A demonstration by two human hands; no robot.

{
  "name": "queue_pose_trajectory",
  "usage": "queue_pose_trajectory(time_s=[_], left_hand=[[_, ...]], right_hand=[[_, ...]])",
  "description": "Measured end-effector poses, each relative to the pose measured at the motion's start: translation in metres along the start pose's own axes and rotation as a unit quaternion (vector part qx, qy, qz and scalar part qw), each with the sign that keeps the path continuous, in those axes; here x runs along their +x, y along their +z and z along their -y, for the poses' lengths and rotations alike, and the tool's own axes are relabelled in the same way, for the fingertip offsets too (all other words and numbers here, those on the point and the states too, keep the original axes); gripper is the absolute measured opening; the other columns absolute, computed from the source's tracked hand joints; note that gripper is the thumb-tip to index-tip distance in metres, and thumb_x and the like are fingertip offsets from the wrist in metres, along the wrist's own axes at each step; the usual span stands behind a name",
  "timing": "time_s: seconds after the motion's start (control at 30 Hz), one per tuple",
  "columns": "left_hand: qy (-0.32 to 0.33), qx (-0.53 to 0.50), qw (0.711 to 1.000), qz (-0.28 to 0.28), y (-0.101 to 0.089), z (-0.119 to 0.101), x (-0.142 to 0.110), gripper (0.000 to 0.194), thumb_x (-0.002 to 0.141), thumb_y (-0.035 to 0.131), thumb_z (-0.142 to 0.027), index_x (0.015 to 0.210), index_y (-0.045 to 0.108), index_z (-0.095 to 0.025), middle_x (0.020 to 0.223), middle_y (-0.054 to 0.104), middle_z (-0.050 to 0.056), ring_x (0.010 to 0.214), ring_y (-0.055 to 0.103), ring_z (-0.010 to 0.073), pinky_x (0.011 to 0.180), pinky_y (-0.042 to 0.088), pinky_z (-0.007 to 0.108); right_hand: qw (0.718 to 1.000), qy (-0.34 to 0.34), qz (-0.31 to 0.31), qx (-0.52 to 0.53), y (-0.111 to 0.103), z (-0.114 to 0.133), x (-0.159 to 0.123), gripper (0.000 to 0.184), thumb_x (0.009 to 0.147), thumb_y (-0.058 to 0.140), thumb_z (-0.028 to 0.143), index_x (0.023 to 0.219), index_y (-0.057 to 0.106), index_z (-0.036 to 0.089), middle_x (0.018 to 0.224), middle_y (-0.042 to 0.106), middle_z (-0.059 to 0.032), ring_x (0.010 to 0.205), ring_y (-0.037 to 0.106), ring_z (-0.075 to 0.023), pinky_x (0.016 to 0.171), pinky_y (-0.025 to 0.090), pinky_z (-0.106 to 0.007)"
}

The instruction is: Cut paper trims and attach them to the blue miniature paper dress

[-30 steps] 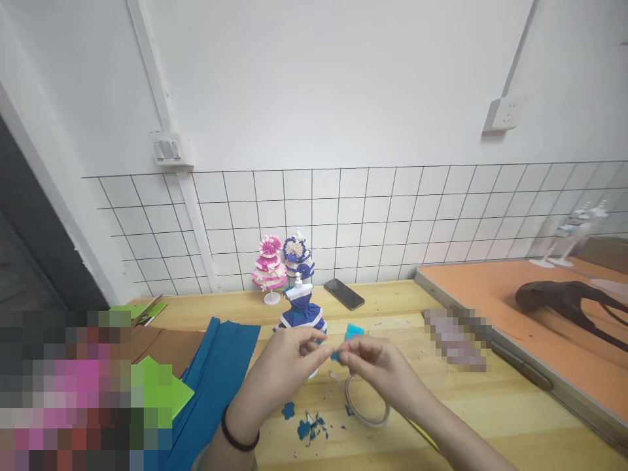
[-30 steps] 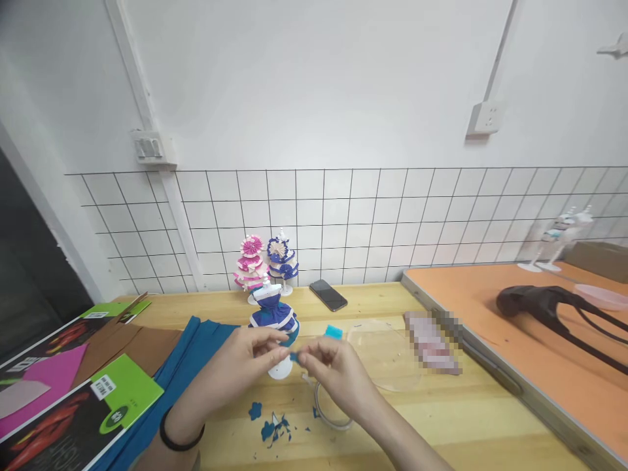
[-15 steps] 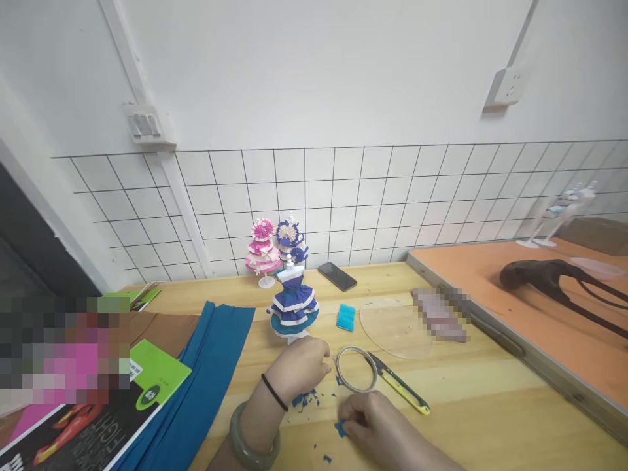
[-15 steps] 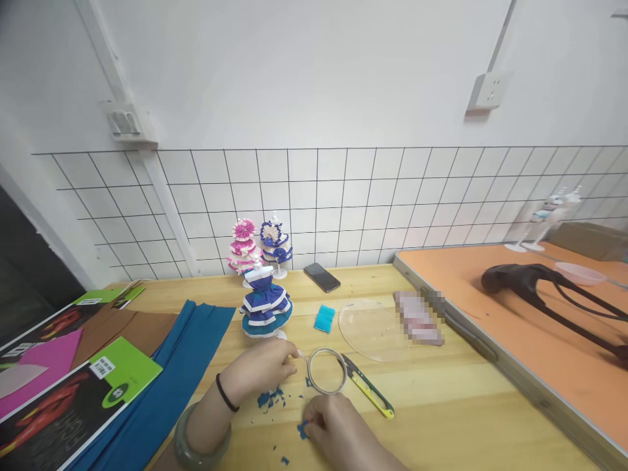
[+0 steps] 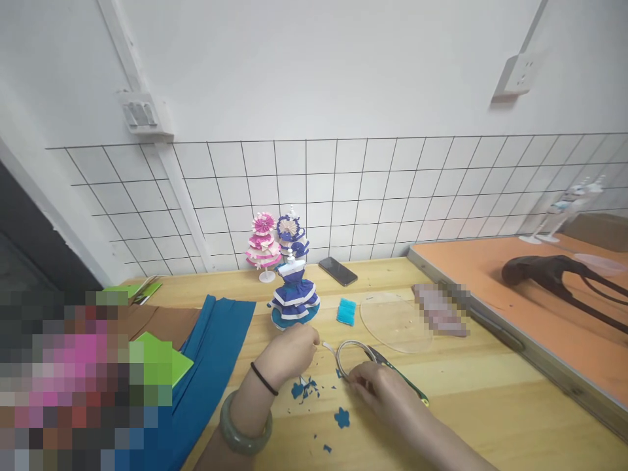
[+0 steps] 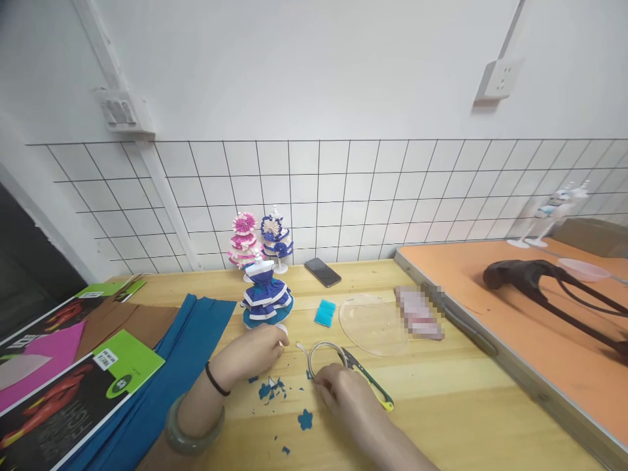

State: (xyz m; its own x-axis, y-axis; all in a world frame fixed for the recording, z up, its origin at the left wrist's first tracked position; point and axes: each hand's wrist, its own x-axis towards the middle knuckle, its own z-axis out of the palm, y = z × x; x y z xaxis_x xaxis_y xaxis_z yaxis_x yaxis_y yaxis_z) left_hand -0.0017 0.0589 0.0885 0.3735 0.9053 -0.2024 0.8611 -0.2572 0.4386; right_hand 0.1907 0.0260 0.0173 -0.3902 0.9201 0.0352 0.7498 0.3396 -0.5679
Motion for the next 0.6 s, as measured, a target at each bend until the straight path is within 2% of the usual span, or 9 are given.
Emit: queue_pose_trajectory(time_s=[0.1, 0.2, 0.37, 0.6], left_hand=[[0.000, -0.023, 1.000, 0.007, -0.005, 0.008, -0.003, 0.023, 0.069, 0.035, -0.008, 0.054, 0.050, -0.017, 0.054, 0.058, 0.004, 0.051, 0.055, 0.0152, 0.048, 0.036, 0.023], [-0.007, -0.046, 0.999, 0.020, -0.007, 0.016, -0.004, 0.021, 0.066, 0.036, -0.008, 0.048, 0.042, -0.018, 0.044, 0.051, 0.000, 0.037, 0.048, 0.0117, 0.039, 0.031, 0.020], [-0.008, -0.079, 0.997, 0.015, -0.006, 0.021, -0.002, 0.021, 0.064, 0.037, -0.009, 0.046, 0.038, -0.019, 0.043, 0.048, -0.001, 0.035, 0.045, 0.0106, 0.036, 0.029, 0.020], [-0.021, -0.142, 0.990, 0.012, 0.002, 0.023, 0.007, 0.020, 0.067, 0.042, -0.014, 0.048, 0.041, -0.018, 0.044, 0.051, 0.000, 0.035, 0.047, 0.0109, 0.037, 0.032, 0.019]], right_hand=[[0.999, -0.020, -0.018, -0.028, 0.004, 0.000, 0.004, 0.020, 0.077, 0.041, 0.015, 0.071, 0.059, 0.021, 0.069, 0.062, -0.0001, 0.064, 0.056, -0.0145, 0.057, 0.035, -0.022], [0.996, -0.031, -0.035, -0.072, 0.010, -0.001, 0.010, 0.019, 0.079, 0.041, 0.017, 0.070, 0.057, 0.021, 0.072, 0.061, -0.0006, 0.065, 0.057, -0.0145, 0.056, 0.036, -0.022], [0.982, -0.019, -0.065, -0.175, 0.020, -0.007, 0.019, 0.014, 0.077, 0.048, 0.022, 0.066, 0.056, 0.019, 0.072, 0.060, -0.0033, 0.064, 0.058, -0.0173, 0.053, 0.036, -0.024], [0.973, -0.063, -0.081, -0.206, 0.024, -0.015, 0.017, 0.018, 0.080, 0.047, 0.018, 0.063, 0.054, 0.019, 0.068, 0.060, -0.0024, 0.065, 0.059, -0.0171, 0.055, 0.038, -0.025]])
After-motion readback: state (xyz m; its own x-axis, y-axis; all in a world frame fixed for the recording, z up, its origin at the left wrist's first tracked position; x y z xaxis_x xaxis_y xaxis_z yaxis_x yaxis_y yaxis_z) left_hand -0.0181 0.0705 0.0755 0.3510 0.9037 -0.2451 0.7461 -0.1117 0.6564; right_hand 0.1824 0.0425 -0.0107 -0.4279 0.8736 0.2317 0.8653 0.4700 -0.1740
